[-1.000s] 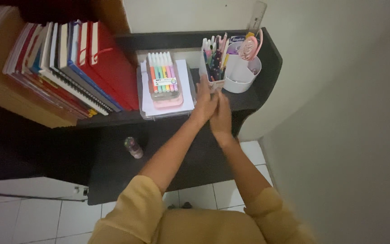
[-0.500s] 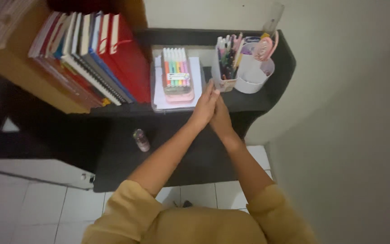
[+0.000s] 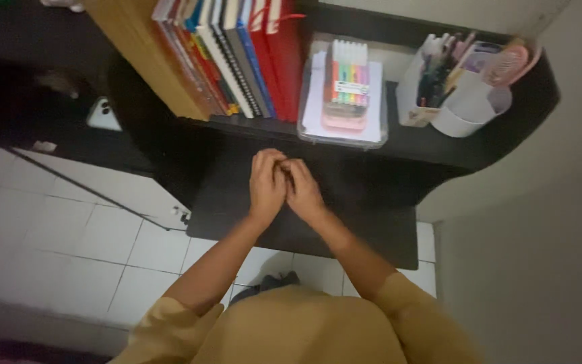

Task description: The recorder organizes various notebooks, books, and stationery items on a shelf and desk area.

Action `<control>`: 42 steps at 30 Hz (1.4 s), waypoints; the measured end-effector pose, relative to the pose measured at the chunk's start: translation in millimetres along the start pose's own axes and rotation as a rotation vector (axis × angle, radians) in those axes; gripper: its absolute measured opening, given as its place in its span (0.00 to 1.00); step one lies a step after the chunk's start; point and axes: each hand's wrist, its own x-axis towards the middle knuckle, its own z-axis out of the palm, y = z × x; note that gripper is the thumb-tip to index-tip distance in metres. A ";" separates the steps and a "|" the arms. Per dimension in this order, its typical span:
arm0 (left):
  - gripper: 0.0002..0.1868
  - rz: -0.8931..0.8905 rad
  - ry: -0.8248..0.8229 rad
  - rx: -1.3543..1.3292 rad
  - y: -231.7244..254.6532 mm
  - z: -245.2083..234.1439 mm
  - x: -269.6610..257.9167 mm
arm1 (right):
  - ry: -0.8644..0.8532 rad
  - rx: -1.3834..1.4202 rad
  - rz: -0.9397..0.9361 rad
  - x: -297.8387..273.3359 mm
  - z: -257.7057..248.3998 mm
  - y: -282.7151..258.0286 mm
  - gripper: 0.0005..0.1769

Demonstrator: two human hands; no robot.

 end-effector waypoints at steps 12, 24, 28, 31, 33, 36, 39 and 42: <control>0.53 -0.206 -0.322 0.004 -252.9 47.6 -53.3 | -0.225 0.035 0.473 5.9 105.5 104.3 0.43; 0.25 -0.354 -0.557 -0.299 -272.7 104.0 -103.3 | -0.105 0.005 0.447 -55.5 92.3 132.0 0.46; 0.23 -0.405 -0.679 -0.299 -169.2 108.1 -88.2 | 0.010 0.458 0.252 -84.4 48.9 115.1 0.37; 0.27 -0.384 -0.760 -0.332 -90.0 107.9 -66.1 | 0.068 -0.380 0.369 -101.3 3.8 87.9 0.35; 0.29 -0.370 -0.885 -0.210 -23.9 95.4 -42.3 | 0.303 -0.175 0.432 -110.8 -31.5 62.2 0.36; 0.34 -0.113 -0.814 -0.389 40.5 90.9 -17.7 | 0.351 -0.357 0.532 -116.8 -74.5 57.5 0.33; 0.37 -0.031 -0.727 -0.278 97.7 105.0 4.6 | 0.477 -0.346 0.438 -89.4 -134.7 8.2 0.30; 0.40 -0.082 -0.660 -0.299 130.4 129.0 23.8 | 0.569 -0.481 0.231 -72.0 -181.4 9.7 0.25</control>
